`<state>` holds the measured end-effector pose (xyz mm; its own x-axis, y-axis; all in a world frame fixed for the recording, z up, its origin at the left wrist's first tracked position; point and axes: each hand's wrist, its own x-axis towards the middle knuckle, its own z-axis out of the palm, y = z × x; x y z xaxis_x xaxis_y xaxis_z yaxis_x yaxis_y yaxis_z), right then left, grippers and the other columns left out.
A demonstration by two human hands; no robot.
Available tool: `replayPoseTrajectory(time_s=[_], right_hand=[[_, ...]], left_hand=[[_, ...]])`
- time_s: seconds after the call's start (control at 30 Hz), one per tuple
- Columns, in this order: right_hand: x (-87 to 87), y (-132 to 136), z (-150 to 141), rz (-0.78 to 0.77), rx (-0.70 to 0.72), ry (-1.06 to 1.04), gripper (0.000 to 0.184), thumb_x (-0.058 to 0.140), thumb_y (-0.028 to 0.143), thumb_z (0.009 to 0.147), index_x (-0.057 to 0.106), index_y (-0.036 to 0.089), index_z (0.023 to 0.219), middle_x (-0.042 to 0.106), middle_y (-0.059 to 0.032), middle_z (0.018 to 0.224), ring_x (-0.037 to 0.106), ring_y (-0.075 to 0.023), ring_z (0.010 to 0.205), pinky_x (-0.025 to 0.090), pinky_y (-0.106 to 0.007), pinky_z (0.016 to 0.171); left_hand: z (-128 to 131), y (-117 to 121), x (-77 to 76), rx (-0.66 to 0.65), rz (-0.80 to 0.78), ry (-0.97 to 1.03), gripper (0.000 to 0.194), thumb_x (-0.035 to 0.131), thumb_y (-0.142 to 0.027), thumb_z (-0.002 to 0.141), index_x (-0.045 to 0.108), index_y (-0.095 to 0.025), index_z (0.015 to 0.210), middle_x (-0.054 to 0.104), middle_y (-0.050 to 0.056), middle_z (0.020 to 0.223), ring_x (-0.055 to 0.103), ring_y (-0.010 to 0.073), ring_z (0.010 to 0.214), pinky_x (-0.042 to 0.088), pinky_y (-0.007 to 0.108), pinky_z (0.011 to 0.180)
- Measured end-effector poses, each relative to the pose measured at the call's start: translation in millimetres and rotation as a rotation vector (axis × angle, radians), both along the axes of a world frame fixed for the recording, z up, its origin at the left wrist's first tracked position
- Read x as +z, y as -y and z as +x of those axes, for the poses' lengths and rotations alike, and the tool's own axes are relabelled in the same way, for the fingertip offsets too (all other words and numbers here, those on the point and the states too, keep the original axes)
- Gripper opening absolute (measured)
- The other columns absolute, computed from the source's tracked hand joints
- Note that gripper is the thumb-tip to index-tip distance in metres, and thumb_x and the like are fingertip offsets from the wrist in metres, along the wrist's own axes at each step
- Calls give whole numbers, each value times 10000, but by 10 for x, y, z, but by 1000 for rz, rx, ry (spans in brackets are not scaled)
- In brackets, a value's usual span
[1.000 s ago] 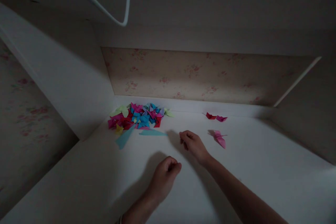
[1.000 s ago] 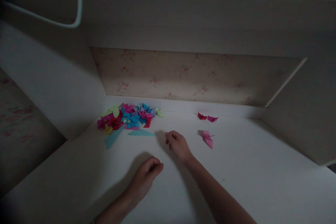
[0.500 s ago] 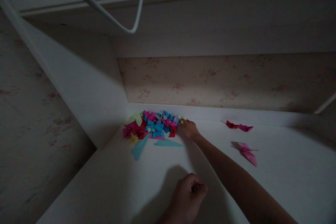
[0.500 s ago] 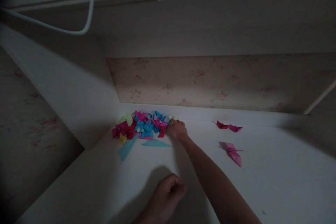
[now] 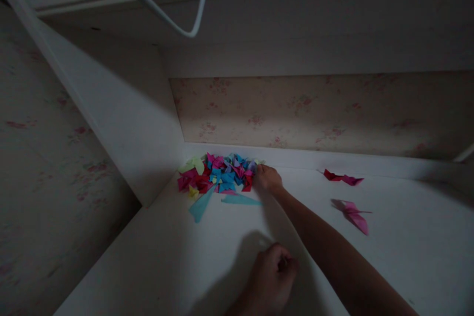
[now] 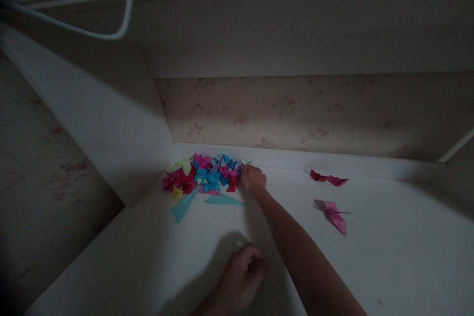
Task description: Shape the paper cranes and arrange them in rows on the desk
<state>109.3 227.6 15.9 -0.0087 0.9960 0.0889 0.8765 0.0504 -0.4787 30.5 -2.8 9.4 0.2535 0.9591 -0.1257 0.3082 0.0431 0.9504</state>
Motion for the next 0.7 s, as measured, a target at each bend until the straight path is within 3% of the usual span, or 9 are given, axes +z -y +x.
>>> replayPoseTrajectory(time_s=[0.23, 0.4, 0.57, 0.7], right_hand=[[139, 73, 260, 115, -131, -193, 442, 279, 406, 948, 649, 214, 1094, 619, -98, 1195, 563, -243, 1092, 402, -333, 903], [234, 334, 608, 220, -268, -390, 464, 374, 492, 896, 693, 209, 1079, 689, -83, 1066, 586, -290, 1064, 410, -376, 900], [195, 968, 855, 261, -262, -639, 482, 528, 512, 812, 679, 153, 1095, 714, -59, 999, 652, -242, 919, 488, -331, 801], [114, 1657, 940, 171, -179, -1070, 392, 697, 423, 709, 699, 150, 990, 716, -81, 951, 647, -225, 844, 490, -334, 757]], left_hand=[[5, -7, -35, 15, 16, 48, 200, 530, -331, 827, 616, -150, 817, 566, -3, 696, 498, 123, 654, 335, 218, 575], [5, -22, -51, 23, -33, 94, 209, 531, -353, 821, 596, -154, 820, 491, -31, 617, 452, 114, 589, 308, 217, 538], [-1, -45, -45, 60, -1, 156, 210, 553, -358, 801, 563, -153, 760, 450, -43, 612, 426, 104, 594, 319, 211, 553], [-25, -44, 0, 85, -64, 244, 260, 486, -418, 830, 509, -169, 759, 379, -66, 598, 347, 69, 466, 285, 187, 429]])
